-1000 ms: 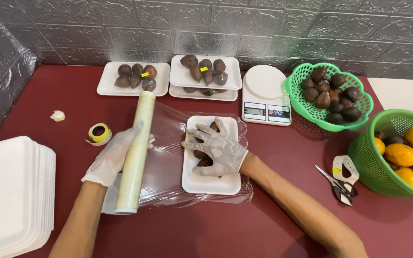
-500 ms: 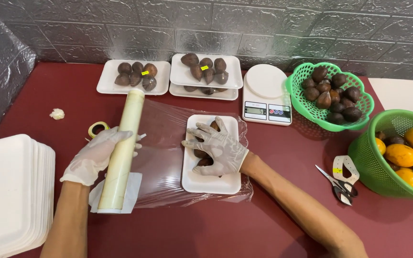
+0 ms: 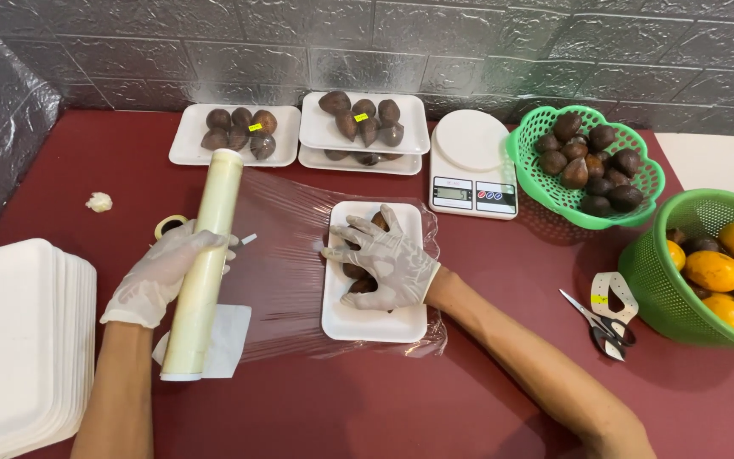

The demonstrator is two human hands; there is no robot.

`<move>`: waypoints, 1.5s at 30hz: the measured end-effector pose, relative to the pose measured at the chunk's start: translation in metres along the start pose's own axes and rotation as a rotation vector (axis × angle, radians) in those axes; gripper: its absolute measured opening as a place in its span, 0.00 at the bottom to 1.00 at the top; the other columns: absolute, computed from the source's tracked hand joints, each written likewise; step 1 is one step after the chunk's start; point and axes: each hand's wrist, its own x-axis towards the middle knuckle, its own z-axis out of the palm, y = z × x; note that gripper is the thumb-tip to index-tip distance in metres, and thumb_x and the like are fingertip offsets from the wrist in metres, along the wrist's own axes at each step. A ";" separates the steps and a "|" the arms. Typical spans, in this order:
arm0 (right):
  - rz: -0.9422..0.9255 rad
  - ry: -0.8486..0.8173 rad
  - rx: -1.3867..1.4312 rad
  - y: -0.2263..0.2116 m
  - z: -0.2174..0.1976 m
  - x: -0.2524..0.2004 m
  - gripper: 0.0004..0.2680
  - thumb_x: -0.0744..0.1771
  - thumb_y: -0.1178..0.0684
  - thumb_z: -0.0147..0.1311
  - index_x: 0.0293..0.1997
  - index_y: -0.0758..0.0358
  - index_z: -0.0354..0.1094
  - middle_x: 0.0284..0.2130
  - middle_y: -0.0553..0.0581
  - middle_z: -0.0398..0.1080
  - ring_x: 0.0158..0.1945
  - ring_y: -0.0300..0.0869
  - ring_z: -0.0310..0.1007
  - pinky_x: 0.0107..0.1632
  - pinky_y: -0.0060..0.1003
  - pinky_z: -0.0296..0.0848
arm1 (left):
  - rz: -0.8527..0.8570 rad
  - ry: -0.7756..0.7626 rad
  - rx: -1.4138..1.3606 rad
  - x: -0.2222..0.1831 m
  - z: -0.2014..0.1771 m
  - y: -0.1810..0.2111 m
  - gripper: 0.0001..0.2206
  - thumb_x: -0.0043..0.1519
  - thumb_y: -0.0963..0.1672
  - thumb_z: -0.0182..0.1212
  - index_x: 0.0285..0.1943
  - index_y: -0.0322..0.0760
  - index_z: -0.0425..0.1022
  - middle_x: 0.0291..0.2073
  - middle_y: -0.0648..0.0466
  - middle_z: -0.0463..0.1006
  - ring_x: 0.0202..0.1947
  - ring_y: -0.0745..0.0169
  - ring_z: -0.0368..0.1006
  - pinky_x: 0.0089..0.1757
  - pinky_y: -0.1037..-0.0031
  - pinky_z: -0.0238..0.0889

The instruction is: Wrapping salak fruit in a foam tray using plastic cling wrap.

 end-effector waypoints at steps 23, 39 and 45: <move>-0.053 -0.099 -0.036 -0.003 -0.017 0.003 0.30 0.62 0.26 0.46 0.71 0.40 0.57 0.68 0.58 0.59 0.69 0.63 0.56 0.63 0.71 0.41 | -0.103 0.017 -0.050 -0.049 -0.011 0.042 0.17 0.69 0.47 0.49 0.63 0.33 0.68 0.52 0.39 0.78 0.45 0.45 0.73 0.46 0.58 0.67; -0.008 -0.173 0.044 -0.004 -0.019 0.002 0.30 0.64 0.25 0.43 0.72 0.44 0.56 0.70 0.63 0.55 0.73 0.66 0.48 0.66 0.76 0.30 | 0.003 0.133 -0.073 -0.069 0.016 0.073 0.14 0.66 0.48 0.55 0.59 0.41 0.71 0.48 0.51 0.80 0.40 0.59 0.75 0.40 0.67 0.69; -0.016 -0.164 0.037 -0.006 -0.022 0.004 0.30 0.63 0.27 0.47 0.72 0.45 0.57 0.69 0.62 0.56 0.71 0.66 0.50 0.64 0.79 0.35 | 0.052 0.131 -0.034 -0.073 0.028 0.087 0.14 0.67 0.48 0.56 0.57 0.39 0.73 0.40 0.45 0.80 0.36 0.58 0.74 0.38 0.67 0.70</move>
